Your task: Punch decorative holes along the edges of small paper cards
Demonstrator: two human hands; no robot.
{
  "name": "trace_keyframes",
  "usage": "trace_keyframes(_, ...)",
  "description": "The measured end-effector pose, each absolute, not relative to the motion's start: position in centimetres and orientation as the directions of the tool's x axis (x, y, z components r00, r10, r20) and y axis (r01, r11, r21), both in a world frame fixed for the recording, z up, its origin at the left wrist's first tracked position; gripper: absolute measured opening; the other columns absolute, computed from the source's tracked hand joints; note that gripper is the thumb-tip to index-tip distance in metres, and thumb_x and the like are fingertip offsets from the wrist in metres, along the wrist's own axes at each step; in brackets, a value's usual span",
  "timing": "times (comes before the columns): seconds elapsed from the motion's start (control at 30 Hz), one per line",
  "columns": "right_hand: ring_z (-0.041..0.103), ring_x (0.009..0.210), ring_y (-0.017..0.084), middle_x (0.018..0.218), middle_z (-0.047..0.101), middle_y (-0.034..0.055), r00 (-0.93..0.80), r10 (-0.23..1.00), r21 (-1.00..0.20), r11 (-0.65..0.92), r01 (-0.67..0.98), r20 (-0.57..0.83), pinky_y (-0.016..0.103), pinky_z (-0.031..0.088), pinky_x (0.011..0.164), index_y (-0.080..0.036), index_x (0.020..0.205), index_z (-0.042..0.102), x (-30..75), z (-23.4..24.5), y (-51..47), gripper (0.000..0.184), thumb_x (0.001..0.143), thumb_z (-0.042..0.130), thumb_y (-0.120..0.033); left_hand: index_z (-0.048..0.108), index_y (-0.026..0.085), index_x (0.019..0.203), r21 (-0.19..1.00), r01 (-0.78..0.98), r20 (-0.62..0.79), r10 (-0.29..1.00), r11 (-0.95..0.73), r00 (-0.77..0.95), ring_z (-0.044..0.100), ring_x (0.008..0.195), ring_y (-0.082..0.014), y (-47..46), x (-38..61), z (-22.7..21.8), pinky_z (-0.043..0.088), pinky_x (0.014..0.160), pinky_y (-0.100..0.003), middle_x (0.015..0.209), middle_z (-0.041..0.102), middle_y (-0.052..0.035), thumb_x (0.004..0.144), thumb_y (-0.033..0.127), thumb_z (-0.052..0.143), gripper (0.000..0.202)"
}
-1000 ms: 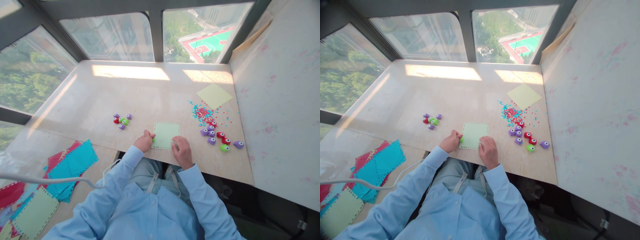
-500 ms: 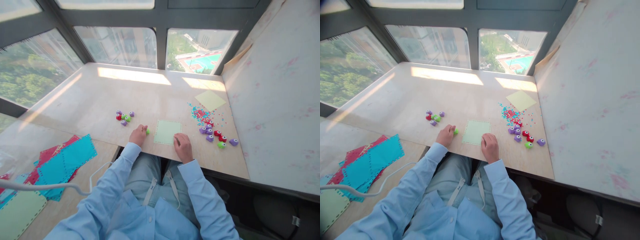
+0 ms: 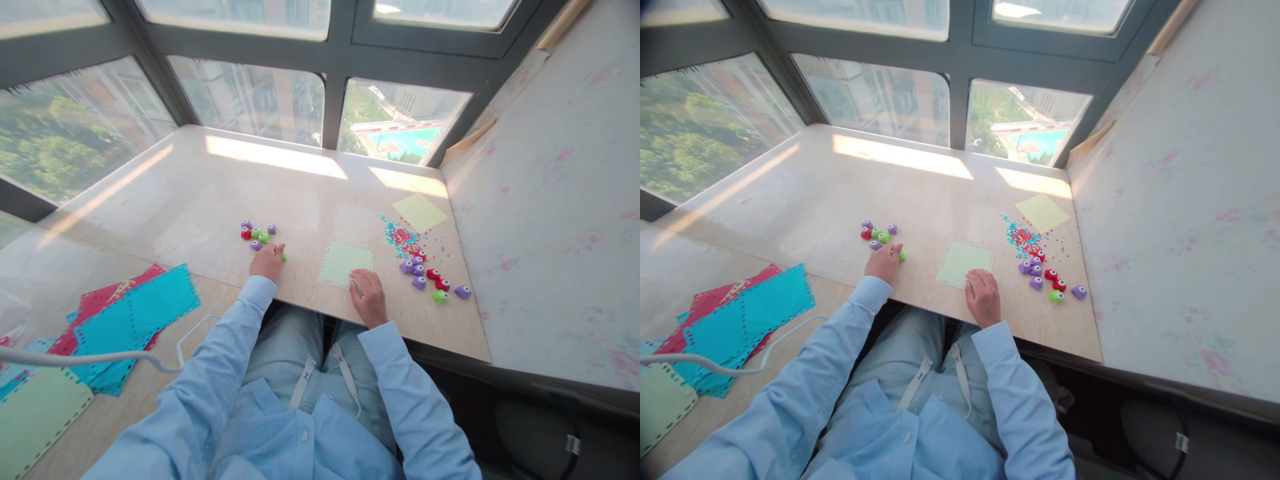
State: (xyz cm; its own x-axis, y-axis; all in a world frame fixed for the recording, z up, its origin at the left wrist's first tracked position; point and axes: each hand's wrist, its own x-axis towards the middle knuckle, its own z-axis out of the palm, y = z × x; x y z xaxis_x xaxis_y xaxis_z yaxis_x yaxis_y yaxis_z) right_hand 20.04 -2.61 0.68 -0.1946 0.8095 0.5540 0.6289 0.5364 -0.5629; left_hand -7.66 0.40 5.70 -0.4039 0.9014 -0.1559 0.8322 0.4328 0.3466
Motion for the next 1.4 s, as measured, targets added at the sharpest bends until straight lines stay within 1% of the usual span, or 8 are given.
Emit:
trace_keyframes(0.17, 0.057, 0.092, 0.024, 0.094, 0.067, 0.0092, -0.247, 0.834, -0.516, 0.509, 0.689, 0.493, 0.042, 0.049, 0.084, -0.02, 0.096, 0.071, 18.3, 1.5, -2.8, 0.019, 0.092, 0.053, -0.025, 0.063, 0.02, 0.111, 0.373, 0.791, -0.13, 0.872, 0.484, -0.472, 0.064, 0.096, -0.0332, 0.7, -8.8, 5.7, 0.043, 0.075, -0.037, 0.103, 0.07, -0.0181, 0.097, 0.052, 0.035, 0.045)
trace_keyframes(0.43, 0.054, 0.082, 0.024, 0.082, 0.063, 0.008, -0.396, 0.859, -0.435, 0.507, 0.744, 0.324, 0.038, 0.044, 0.075, -0.022, 0.084, 0.073, 12.2, 2.4, 0.0, 0.013, 0.089, 0.061, -0.021, 0.057, 0.021, 0.124, 0.5, 0.715, -0.008, 0.828, 0.488, -0.56, 0.066, 0.094, -0.0277, 0.1, -9.1, 5.7, 0.043, 0.076, -0.033, 0.104, 0.072, -0.0133, 0.101, 0.042, 0.03, 0.041)
trace_keyframes(0.7, 0.051, 0.077, 0.021, 0.076, 0.062, 0.0063, -0.499, 0.813, -0.32, 0.578, 0.75, 0.3, 0.035, 0.038, 0.07, -0.021, 0.075, 0.07, 11.6, 2.0, 1.2, 0.018, 0.089, 0.06, -0.015, 0.06, 0.018, 0.12, 0.632, 0.74, 0.081, 0.93, 0.23, -0.359, 0.067, 0.083, -0.0194, -2.0, -6.8, 3.7, 0.042, 0.074, -0.026, 0.089, 0.073, -0.0079, 0.1, 0.036, 0.035, 0.037)
trace_keyframes(0.87, 0.05, 0.081, 0.022, 0.081, 0.06, 0.0079, -0.571, 0.786, -0.193, 0.614, 0.765, 0.236, 0.034, 0.036, 0.069, -0.019, 0.078, 0.065, 11.2, 2.8, 0.8, 0.019, 0.09, 0.054, -0.011, 0.065, 0.02, 0.115, 0.63, 0.749, 0.06, 0.949, 0.204, -0.309, 0.067, 0.081, -0.019, -2.7, -5.7, 2.5, 0.041, 0.072, -0.025, 0.088, 0.073, -0.0066, 0.097, 0.035, 0.041, 0.033)
trace_keyframes(0.97, 0.049, 0.082, 0.023, 0.083, 0.06, 0.0093, -0.577, 0.787, -0.177, 0.613, 0.77, 0.217, 0.034, 0.035, 0.07, -0.018, 0.078, 0.061, 11.0, 3.0, 0.6, 0.02, 0.089, 0.049, -0.007, 0.065, 0.021, 0.113, 0.646, 0.739, 0.071, 0.95, 0.188, -0.304, 0.066, 0.08, -0.0184, -2.7, -5.9, 2.3, 0.041, 0.071, -0.025, 0.087, 0.072, -0.0059, 0.097, 0.034, 0.041, 0.032)
trace_keyframes(1.1, 0.049, 0.081, 0.022, 0.083, 0.059, 0.0081, -0.486, 0.834, -0.332, 0.551, 0.765, 0.262, 0.033, 0.037, 0.074, -0.019, 0.078, 0.057, 12.2, 2.9, 1.0, 0.02, 0.089, 0.045, -0.008, 0.067, 0.02, 0.11, 0.675, 0.721, 0.094, 0.951, 0.158, -0.295, 0.066, 0.081, -0.0182, -2.6, -6.3, 2.1, 0.041, 0.071, -0.025, 0.089, 0.073, -0.0062, 0.096, 0.034, 0.043, 0.031)
trace_keyframes(1.2, 0.051, 0.082, 0.021, 0.082, 0.058, 0.0067, -0.333, 0.895, -0.476, 0.441, 0.761, 0.297, 0.033, 0.04, 0.076, -0.02, 0.077, 0.053, 14.8, 3.3, 2.5, 0.018, 0.087, 0.042, -0.011, 0.069, 0.02, 0.107, 0.684, 0.715, 0.114, 0.948, 0.141, -0.296, 0.066, 0.078, -0.0184, -2.6, -6.3, 1.9, 0.04, 0.069, -0.025, 0.085, 0.073, -0.0057, 0.094, 0.033, 0.045, 0.029)
trace_keyframes(1.4, 0.056, 0.081, 0.023, 0.083, 0.063, 0.0085, 0.0, 0.976, -0.452, 0.102, 0.886, 0.219, 0.034, 0.041, 0.076, -0.02, 0.079, 0.056, 23.1, 5.4, 6.6, 0.013, 0.084, 0.044, -0.019, 0.071, 0.02, 0.1, 0.706, 0.703, 0.192, 0.932, 0.087, -0.308, 0.063, 0.067, -0.017, -2.3, -6.4, 1.1, 0.039, 0.063, -0.025, 0.075, 0.071, -0.0041, 0.091, 0.031, 0.05, 0.026)
